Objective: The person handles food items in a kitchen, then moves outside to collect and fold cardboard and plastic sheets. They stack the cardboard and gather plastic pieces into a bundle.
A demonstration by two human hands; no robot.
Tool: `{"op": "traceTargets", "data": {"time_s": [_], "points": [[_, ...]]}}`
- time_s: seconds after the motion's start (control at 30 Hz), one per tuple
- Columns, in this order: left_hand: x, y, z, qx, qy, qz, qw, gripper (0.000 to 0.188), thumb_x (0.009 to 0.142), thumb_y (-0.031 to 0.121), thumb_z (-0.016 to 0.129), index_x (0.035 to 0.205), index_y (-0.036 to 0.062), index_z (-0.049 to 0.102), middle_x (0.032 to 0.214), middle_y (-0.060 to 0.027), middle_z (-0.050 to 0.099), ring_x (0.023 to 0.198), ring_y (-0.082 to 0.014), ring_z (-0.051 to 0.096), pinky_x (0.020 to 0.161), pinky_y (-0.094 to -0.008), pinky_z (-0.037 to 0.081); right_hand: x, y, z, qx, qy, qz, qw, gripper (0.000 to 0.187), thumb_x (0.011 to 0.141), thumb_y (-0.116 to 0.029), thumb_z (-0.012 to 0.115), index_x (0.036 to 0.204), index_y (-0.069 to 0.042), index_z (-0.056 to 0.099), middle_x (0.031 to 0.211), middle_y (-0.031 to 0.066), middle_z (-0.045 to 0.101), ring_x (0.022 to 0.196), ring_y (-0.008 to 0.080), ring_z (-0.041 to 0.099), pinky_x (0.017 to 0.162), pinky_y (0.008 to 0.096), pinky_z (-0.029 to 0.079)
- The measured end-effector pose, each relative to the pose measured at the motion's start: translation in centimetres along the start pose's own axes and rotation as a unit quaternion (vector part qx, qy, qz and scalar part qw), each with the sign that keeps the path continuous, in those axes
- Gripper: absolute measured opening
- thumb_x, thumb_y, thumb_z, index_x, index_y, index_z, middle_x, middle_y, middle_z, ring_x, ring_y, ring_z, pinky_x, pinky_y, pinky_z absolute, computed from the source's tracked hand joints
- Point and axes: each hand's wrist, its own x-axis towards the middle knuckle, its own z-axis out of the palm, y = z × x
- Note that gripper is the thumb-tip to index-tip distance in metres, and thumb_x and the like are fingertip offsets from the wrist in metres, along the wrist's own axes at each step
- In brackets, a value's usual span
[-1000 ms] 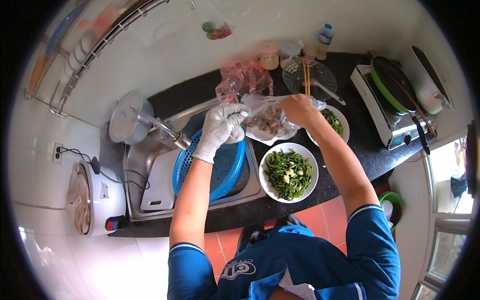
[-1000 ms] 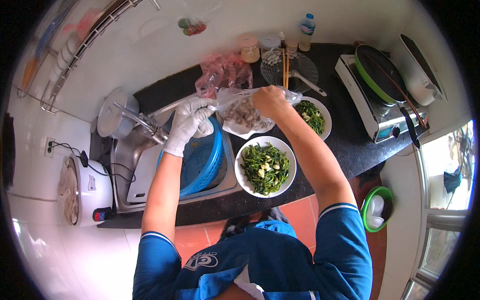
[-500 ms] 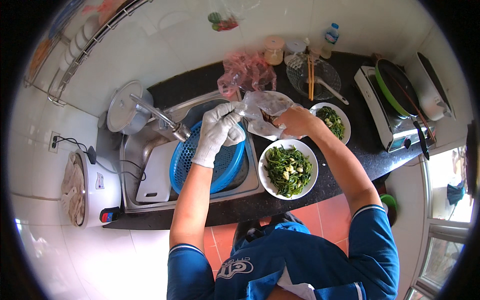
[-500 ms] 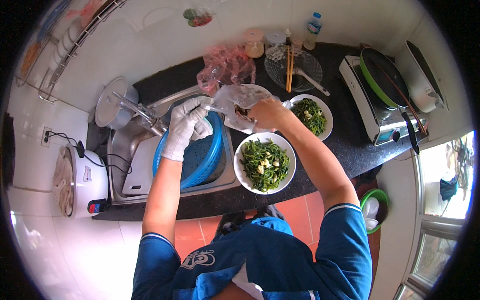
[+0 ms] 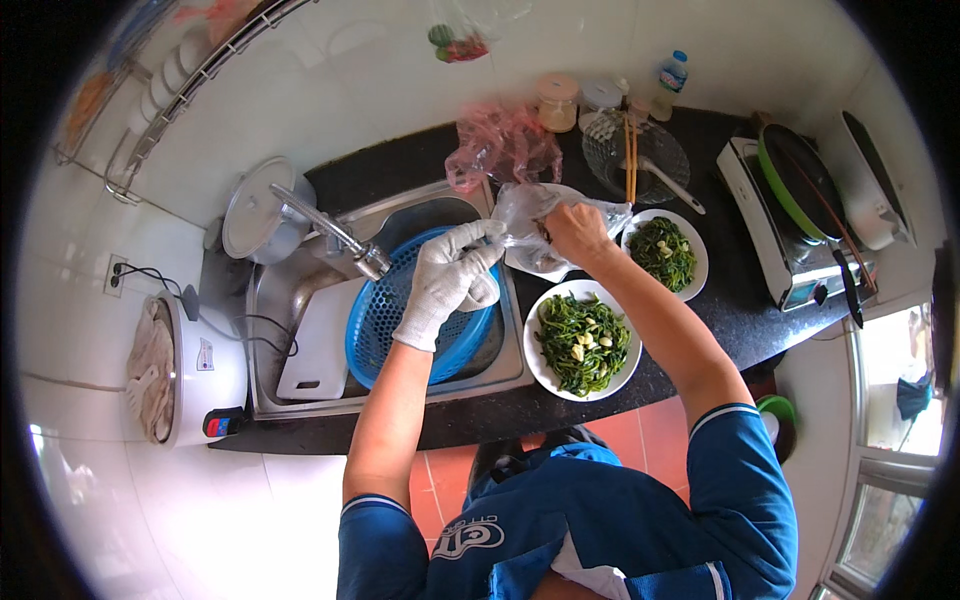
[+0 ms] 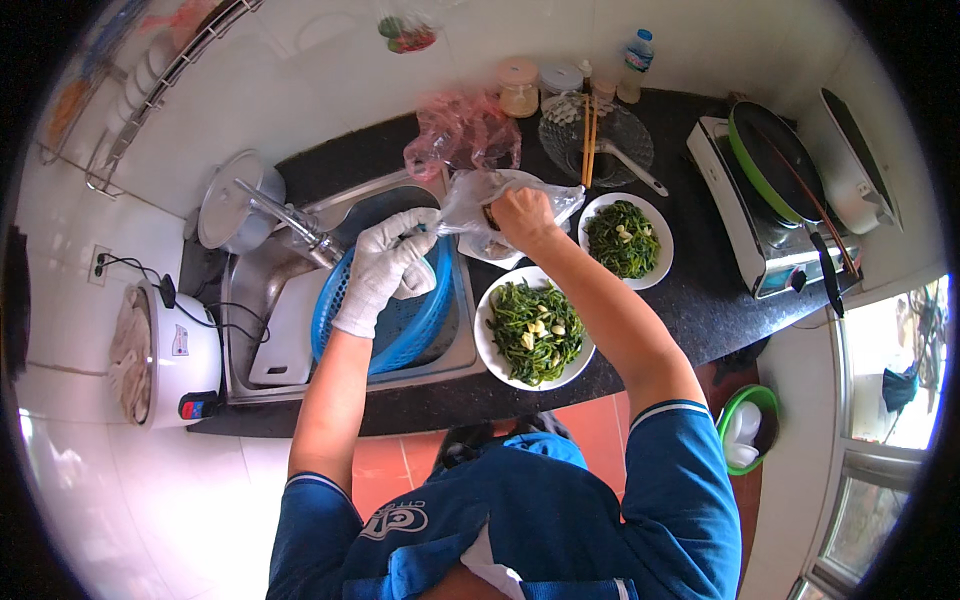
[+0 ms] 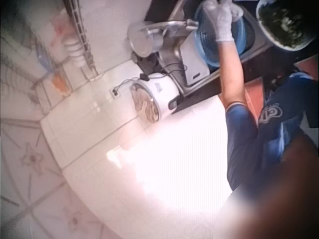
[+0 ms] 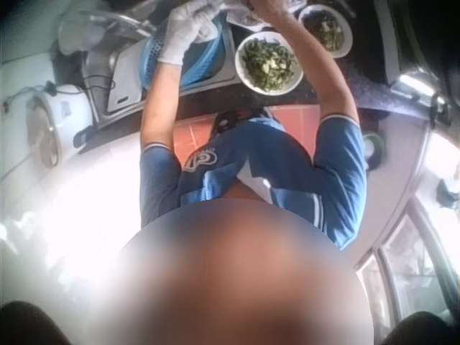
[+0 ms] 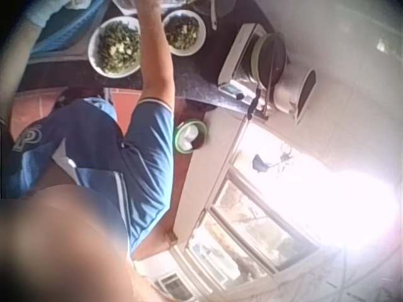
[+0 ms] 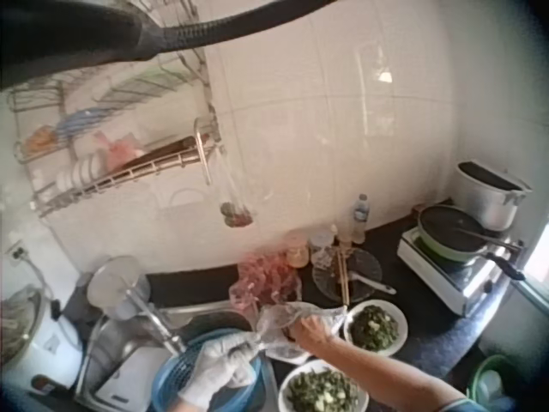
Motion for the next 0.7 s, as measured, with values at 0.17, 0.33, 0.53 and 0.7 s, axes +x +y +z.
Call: {"op": "traceTargets", "data": {"time_s": [0.17,0.33,0.53,0.7], "points": [[-1.1,1.0,-0.3,-0.045,-0.002,-0.027,0.999,0.033,0.087,0.005,0.07,0.119,0.0002,0.063,0.071,0.0024,0.053,0.048,-0.0043,0.046,0.041,-0.0216,0.034,0.3,-0.7,0.4,-0.04,-0.009,-0.01,0.999,0.013,0.08,-0.013,0.063,0.082,-0.007,0.074,0.091,0.0129,0.071,0.087,0.0271,0.07,0.069,0.0379,0.056],[-2.6,1.3,-1.3,-0.088,0.028,-0.052,0.994,0.033,0.087,0.001,0.068,0.119,-0.0031,0.061,0.068,0.0015,0.05,0.044,-0.0047,0.043,0.038,-0.0231,0.032,0.2,-0.8,0.6,-0.049,-0.023,-0.023,0.998,0.014,0.08,-0.014,0.062,0.083,-0.007,0.074,0.093,0.0114,0.071,0.091,0.0269,0.07,0.071,0.0382,0.055],[-4.8,1.3,-2.5,-0.111,0.06,-0.055,0.991,0.029,0.089,0.0,0.065,0.118,-0.0041,0.059,0.061,0.0026,0.043,0.041,-0.0044,0.035,0.037,-0.0243,0.027,0.7,-0.7,0.9,-0.037,-0.034,-0.01,0.999,0.015,0.08,-0.013,0.061,0.084,-0.007,0.074,0.092,0.013,0.071,0.091,0.0281,0.069,0.073,0.0386,0.055],[-8.1,1.0,-3.9,-0.154,0.095,-0.041,0.983,0.03,0.09,0.003,0.064,0.119,-0.0027,0.059,0.063,0.0026,0.042,0.04,-0.0039,0.032,0.037,-0.0233,0.024,0.4,1.3,-1.3,-0.001,-0.018,0.021,1.0,0.016,0.077,-0.013,0.062,0.084,-0.004,0.073,0.089,0.0166,0.07,0.083,0.0314,0.07,0.072,0.041,0.056]]}}
